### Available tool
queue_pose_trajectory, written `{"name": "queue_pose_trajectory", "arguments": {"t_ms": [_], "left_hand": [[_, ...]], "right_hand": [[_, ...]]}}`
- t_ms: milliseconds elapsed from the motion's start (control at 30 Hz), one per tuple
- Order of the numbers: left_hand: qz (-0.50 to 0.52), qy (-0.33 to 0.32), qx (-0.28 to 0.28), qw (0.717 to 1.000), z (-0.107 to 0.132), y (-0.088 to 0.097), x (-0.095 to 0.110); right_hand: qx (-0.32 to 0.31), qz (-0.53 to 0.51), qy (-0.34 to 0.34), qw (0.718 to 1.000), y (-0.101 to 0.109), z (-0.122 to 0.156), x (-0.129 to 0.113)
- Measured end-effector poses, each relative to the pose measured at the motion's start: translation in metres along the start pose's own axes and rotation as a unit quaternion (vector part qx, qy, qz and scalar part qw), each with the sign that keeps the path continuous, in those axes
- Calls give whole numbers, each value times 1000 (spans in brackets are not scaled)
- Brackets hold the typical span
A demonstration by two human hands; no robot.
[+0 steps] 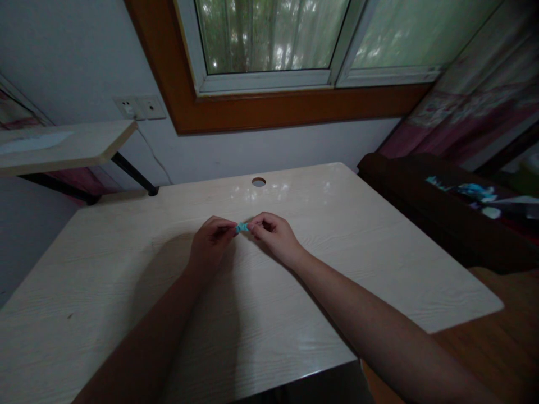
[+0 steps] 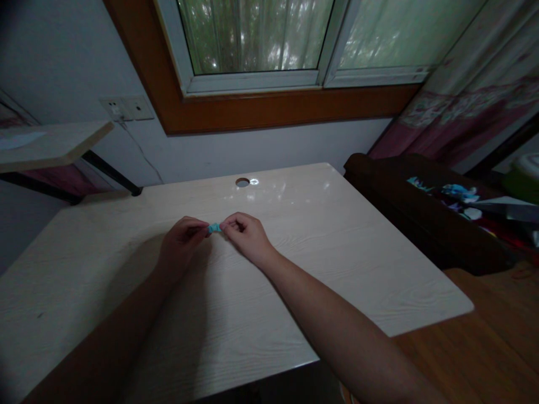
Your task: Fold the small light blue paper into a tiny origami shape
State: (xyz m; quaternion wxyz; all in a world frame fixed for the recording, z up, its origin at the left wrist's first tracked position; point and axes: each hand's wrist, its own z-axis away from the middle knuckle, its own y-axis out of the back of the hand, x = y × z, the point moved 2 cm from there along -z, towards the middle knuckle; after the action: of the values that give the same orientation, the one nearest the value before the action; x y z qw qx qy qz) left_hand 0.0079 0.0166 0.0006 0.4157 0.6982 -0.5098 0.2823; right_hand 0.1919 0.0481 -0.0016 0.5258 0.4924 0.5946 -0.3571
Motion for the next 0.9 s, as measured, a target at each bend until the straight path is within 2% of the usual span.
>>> {"name": "queue_pose_trajectory", "arguments": {"t_ms": [200, 367, 567, 900], "left_hand": [[-24, -61, -27, 997, 1, -5, 7], [-76, -96, -27, 992, 3, -8, 10], [-107, -87, -29, 990, 3, -8, 9], [-120, -73, -33, 990, 3, -9, 7]], "right_hand": [[-4, -26, -11, 1000, 0, 0, 1], [-22, -19, -22, 999, -1, 0, 4], [-43, -9, -26, 999, -2, 1, 3], [-44, -15, -24, 999, -3, 1, 2]]}}
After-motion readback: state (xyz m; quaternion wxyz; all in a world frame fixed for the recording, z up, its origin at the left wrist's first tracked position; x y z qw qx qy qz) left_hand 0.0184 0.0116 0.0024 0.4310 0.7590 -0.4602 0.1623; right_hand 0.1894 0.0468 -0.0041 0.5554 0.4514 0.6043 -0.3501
